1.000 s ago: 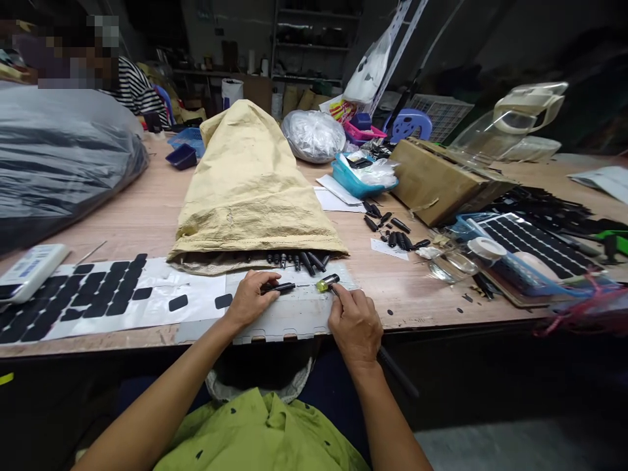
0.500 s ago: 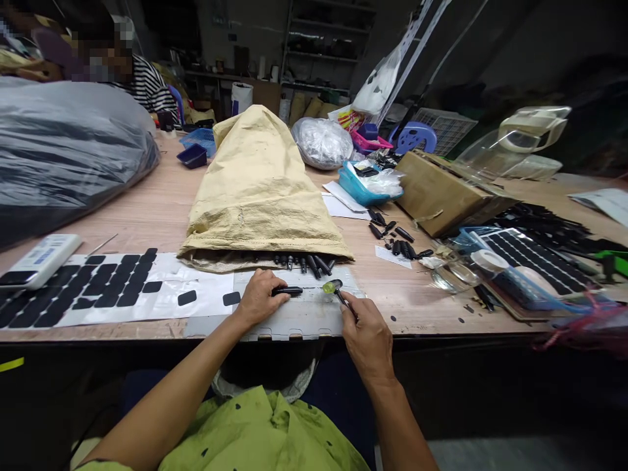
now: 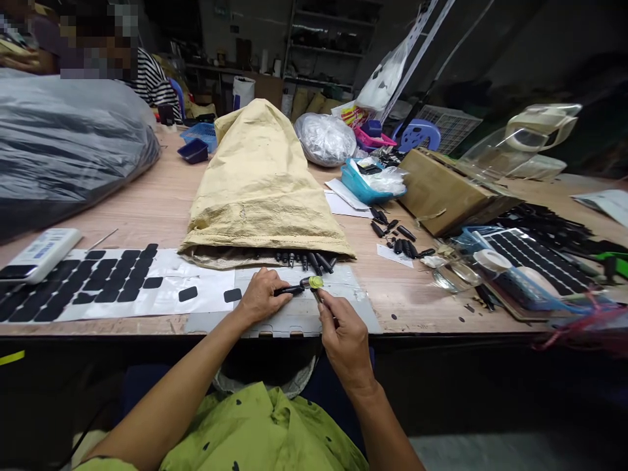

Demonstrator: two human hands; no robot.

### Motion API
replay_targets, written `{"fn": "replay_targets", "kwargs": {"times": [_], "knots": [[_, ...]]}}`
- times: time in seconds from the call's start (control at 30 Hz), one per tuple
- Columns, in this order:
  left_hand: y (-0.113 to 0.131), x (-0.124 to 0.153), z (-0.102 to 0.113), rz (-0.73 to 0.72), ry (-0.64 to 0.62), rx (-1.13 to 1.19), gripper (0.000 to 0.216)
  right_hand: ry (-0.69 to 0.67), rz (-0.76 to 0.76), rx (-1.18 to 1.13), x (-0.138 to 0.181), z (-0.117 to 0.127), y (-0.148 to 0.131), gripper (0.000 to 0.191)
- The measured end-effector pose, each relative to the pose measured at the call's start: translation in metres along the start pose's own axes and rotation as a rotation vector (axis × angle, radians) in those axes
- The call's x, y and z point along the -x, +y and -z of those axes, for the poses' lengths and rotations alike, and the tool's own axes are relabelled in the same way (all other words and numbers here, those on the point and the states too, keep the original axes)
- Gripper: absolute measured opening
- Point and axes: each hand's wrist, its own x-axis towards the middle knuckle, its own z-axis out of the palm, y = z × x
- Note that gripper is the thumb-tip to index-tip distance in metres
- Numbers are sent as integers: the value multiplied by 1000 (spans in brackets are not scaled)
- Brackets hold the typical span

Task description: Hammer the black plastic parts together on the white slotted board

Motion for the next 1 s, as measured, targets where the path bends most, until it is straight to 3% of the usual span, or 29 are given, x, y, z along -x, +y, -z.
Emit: {"fn": "replay_targets", "kwargs": {"times": [0.33, 0.53, 0.7, 1.0], "knots": [[-2, -1, -1, -20, -20, -3, 17, 18, 86, 5, -4, -2, -11, 31], [0, -2, 2, -3, -47, 0, 16, -83, 71, 20, -1, -10, -13, 33], [1, -1, 2, 5, -28, 9, 17, -16, 35, 32, -6, 1, -2, 32], [0, 0, 2, -12, -25, -12, 22, 78, -7, 523, 0, 8, 37, 29]]}}
